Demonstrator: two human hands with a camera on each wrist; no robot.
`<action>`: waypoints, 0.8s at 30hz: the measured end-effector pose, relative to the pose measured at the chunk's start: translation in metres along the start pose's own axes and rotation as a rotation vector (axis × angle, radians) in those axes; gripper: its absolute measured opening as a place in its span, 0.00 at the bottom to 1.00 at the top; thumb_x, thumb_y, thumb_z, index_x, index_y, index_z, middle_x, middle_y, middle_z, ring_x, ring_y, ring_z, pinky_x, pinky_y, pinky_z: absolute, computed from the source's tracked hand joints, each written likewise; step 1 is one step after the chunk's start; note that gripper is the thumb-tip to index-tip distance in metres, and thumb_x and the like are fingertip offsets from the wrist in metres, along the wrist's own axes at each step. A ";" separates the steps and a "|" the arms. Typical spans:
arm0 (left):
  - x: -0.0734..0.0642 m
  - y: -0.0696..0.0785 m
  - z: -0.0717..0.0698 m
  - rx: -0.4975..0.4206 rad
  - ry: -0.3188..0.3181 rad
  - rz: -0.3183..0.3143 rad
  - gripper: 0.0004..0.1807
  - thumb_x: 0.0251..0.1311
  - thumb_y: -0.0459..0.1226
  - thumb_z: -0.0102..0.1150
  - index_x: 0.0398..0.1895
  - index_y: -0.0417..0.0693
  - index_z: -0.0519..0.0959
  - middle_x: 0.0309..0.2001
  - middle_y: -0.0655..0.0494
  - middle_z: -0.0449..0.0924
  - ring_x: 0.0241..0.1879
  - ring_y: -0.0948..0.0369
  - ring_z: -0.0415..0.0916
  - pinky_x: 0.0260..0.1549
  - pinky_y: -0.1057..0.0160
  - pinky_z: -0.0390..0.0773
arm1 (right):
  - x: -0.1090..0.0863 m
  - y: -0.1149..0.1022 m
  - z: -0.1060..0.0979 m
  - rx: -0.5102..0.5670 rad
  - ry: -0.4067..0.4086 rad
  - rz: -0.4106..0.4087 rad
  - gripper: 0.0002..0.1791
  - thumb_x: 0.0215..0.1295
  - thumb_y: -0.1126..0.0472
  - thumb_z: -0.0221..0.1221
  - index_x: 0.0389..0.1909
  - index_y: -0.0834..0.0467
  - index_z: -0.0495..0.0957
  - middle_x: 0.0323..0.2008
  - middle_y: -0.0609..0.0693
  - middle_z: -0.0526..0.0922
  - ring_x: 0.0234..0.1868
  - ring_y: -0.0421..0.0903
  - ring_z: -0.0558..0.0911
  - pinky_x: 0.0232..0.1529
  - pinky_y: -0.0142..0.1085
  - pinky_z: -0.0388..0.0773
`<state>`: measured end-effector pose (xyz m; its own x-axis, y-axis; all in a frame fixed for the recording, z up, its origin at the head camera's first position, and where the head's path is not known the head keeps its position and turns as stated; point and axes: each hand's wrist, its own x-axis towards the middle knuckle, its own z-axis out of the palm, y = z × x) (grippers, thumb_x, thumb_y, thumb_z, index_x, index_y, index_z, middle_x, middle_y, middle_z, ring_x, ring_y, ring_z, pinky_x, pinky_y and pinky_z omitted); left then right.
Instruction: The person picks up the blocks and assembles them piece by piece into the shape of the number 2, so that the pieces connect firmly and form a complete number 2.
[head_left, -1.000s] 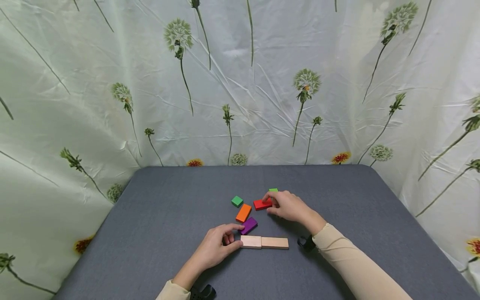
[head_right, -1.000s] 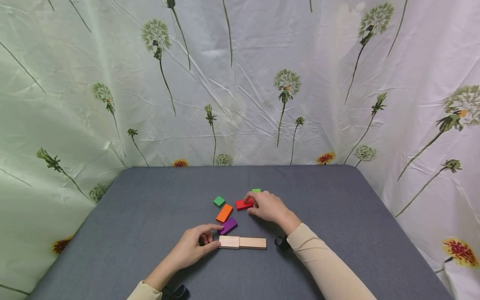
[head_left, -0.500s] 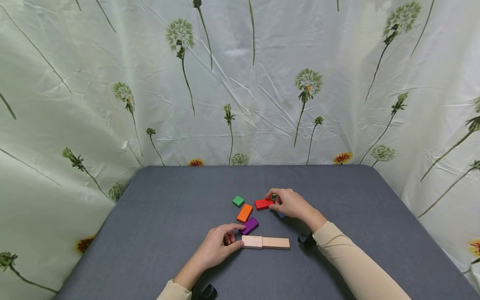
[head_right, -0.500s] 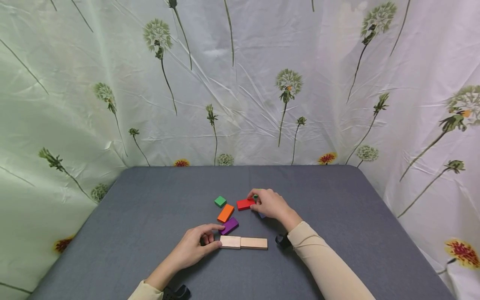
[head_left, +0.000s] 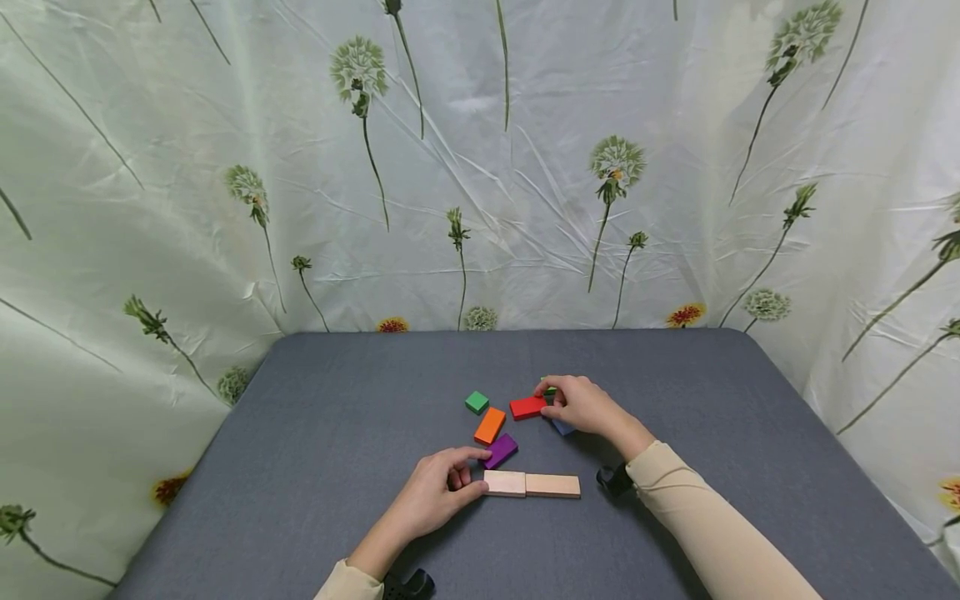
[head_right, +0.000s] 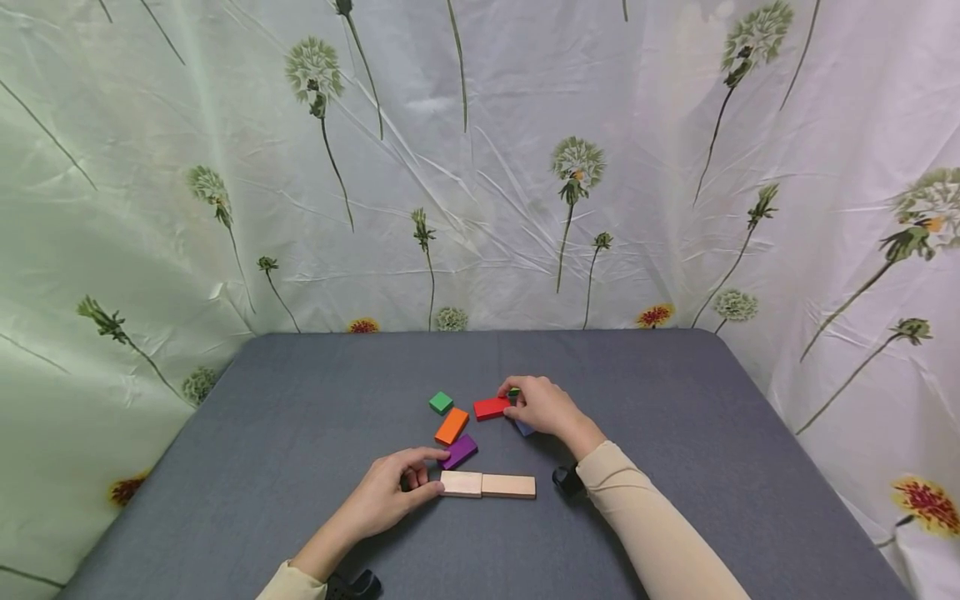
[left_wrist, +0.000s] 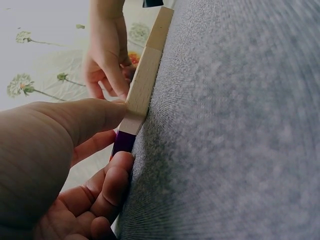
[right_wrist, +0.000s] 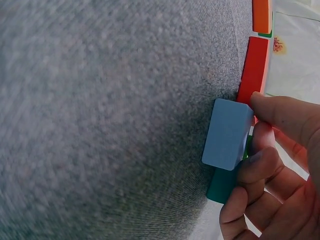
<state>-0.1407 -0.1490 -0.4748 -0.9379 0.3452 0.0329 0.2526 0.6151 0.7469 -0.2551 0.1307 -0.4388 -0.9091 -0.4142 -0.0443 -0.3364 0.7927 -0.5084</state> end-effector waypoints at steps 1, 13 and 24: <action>0.000 0.000 0.000 0.000 0.001 0.001 0.20 0.66 0.41 0.75 0.60 0.58 0.86 0.32 0.62 0.76 0.30 0.67 0.71 0.31 0.67 0.69 | 0.000 0.000 0.000 0.002 0.001 -0.001 0.16 0.72 0.60 0.70 0.58 0.56 0.85 0.26 0.47 0.77 0.25 0.41 0.71 0.28 0.33 0.64; 0.001 0.000 0.000 0.004 0.008 0.020 0.20 0.66 0.41 0.75 0.60 0.56 0.86 0.32 0.64 0.76 0.30 0.69 0.70 0.31 0.67 0.70 | 0.003 0.003 0.000 0.029 -0.001 -0.020 0.15 0.71 0.61 0.70 0.56 0.57 0.86 0.25 0.46 0.76 0.24 0.40 0.70 0.29 0.33 0.65; 0.000 -0.001 0.000 0.001 0.004 0.008 0.20 0.65 0.41 0.75 0.60 0.56 0.86 0.32 0.63 0.76 0.30 0.68 0.70 0.30 0.67 0.69 | 0.002 0.003 -0.001 0.055 -0.032 -0.023 0.13 0.71 0.63 0.70 0.55 0.57 0.87 0.24 0.47 0.76 0.24 0.41 0.70 0.29 0.33 0.66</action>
<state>-0.1412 -0.1491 -0.4754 -0.9366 0.3478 0.0415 0.2606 0.6126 0.7462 -0.2583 0.1324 -0.4391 -0.8928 -0.4465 -0.0592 -0.3421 0.7578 -0.5557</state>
